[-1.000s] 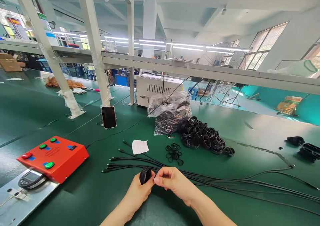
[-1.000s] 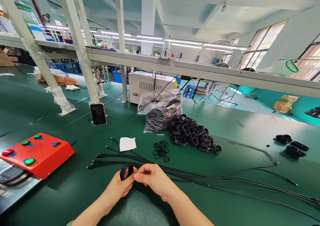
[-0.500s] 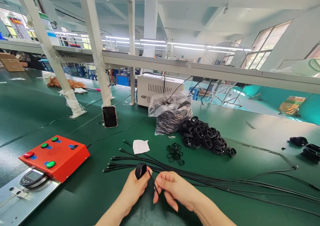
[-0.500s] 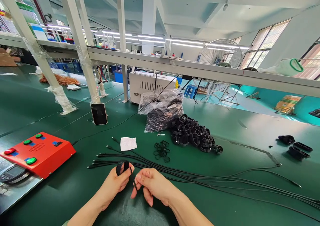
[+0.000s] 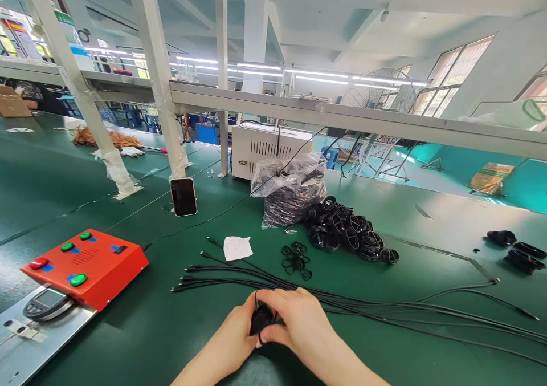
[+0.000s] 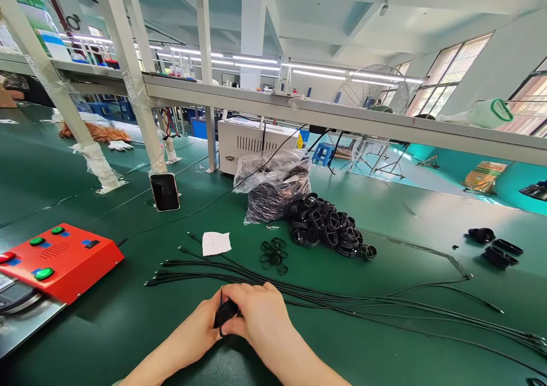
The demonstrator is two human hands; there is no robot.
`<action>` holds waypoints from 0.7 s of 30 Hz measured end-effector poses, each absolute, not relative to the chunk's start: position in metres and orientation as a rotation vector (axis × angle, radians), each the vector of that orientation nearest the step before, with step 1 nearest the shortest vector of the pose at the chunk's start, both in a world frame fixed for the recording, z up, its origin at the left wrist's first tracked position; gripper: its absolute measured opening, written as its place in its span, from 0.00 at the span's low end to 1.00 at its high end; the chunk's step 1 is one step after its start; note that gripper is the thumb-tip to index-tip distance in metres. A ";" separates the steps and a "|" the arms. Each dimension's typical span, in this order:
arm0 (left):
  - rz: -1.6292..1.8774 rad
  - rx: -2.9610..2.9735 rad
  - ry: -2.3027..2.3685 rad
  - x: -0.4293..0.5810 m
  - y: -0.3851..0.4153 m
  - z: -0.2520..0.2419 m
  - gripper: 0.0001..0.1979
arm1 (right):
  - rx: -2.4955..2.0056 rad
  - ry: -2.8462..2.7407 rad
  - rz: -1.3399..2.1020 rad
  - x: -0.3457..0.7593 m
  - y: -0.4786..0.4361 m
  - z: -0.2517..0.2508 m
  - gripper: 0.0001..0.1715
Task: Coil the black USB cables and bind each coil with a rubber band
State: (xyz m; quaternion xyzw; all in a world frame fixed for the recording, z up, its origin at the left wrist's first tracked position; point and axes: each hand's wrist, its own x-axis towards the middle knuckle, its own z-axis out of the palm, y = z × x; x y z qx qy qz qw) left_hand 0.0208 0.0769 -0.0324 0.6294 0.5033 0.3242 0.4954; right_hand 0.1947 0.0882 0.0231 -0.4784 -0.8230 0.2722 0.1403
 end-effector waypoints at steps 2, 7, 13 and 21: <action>0.739 1.572 1.222 0.023 0.073 -0.034 0.35 | -1.444 -2.440 0.674 0.189 0.082 0.021 0.26; 0.796 1.510 1.057 0.028 0.070 -0.025 0.34 | -1.217 -2.253 1.271 0.200 0.091 0.015 0.22; 1.011 1.124 1.091 0.035 0.073 -0.022 0.21 | -0.994 -2.071 1.310 0.206 0.099 0.022 0.07; 1.120 1.111 1.183 0.034 0.067 -0.038 0.27 | -0.964 -2.271 1.011 0.180 0.063 0.016 0.05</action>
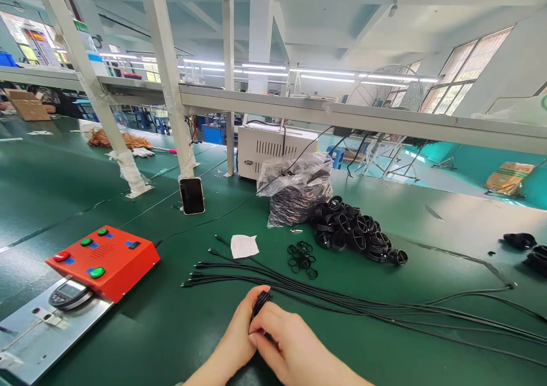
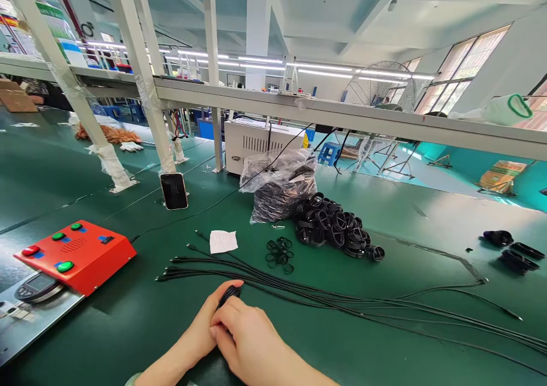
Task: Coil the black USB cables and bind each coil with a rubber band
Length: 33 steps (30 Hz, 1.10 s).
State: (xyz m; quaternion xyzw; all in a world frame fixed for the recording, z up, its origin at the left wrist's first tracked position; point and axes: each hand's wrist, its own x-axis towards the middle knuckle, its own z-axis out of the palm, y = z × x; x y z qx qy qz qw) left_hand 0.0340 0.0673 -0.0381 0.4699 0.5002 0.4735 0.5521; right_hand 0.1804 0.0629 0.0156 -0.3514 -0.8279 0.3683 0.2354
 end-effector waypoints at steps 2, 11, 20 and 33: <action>1.106 1.117 1.170 0.033 0.067 -0.035 0.28 | -0.977 -2.257 1.089 0.184 0.068 0.015 0.05; 1.036 1.119 0.968 0.032 0.065 -0.006 0.32 | -1.031 -1.548 1.763 0.196 0.108 0.001 0.07; 0.972 1.246 0.996 0.025 0.066 -0.008 0.39 | -1.061 -0.929 1.915 0.195 0.117 -0.017 0.09; 0.811 0.803 0.578 0.004 0.077 -0.015 0.23 | -0.926 -1.033 1.956 0.201 0.111 0.002 0.23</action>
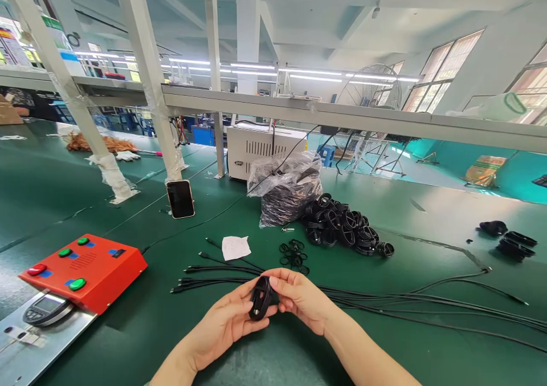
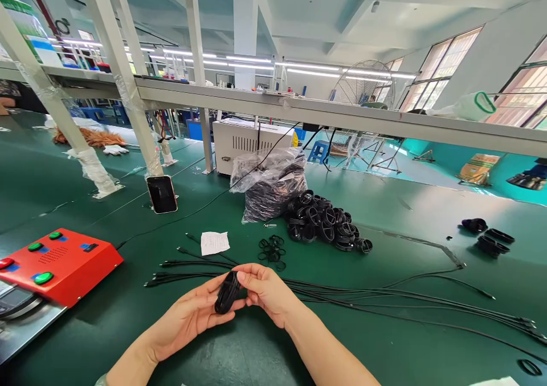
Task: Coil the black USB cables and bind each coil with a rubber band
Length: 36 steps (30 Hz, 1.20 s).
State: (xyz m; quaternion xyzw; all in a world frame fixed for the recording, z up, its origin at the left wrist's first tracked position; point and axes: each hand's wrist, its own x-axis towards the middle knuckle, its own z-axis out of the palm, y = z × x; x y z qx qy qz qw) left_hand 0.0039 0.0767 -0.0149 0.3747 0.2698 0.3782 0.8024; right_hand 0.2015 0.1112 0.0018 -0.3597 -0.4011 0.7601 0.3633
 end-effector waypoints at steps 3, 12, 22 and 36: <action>0.795 0.708 0.554 0.001 0.078 -0.013 0.23 | -0.864 -0.888 2.060 0.207 0.115 0.004 0.20; 0.726 0.808 0.493 0.001 0.074 -0.019 0.27 | -0.812 -1.230 2.042 0.217 0.116 0.011 0.19; 0.924 0.955 0.726 0.014 0.076 -0.026 0.38 | -1.097 -1.857 1.189 0.203 0.098 0.015 0.10; 0.973 0.943 0.819 0.020 0.076 -0.030 0.32 | -0.949 -2.208 1.029 0.209 0.106 0.011 0.03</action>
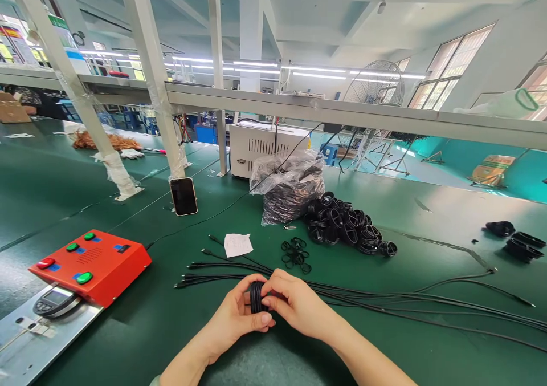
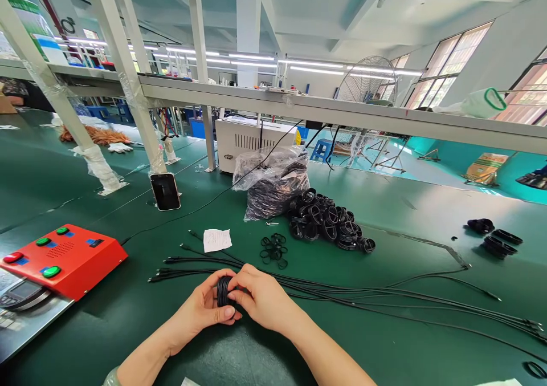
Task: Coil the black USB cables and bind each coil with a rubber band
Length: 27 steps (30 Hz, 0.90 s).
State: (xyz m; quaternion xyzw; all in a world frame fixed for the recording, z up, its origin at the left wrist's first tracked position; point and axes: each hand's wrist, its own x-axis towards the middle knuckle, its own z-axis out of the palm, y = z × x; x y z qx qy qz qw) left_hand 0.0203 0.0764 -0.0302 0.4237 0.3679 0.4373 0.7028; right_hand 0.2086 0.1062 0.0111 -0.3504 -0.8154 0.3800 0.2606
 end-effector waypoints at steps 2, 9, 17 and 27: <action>0.980 0.949 0.836 0.022 0.077 -0.031 0.32 | -0.942 -2.197 1.101 0.209 0.105 0.014 0.02; 1.002 0.983 0.895 0.025 0.076 -0.035 0.32 | -0.823 -2.182 1.254 0.204 0.094 0.018 0.04; 0.935 0.940 0.766 0.016 0.074 -0.019 0.33 | -1.069 -2.221 1.182 0.221 0.110 0.023 0.09; 0.800 0.827 0.354 0.004 0.072 -0.028 0.30 | -0.929 -1.946 1.582 0.216 0.114 0.010 0.22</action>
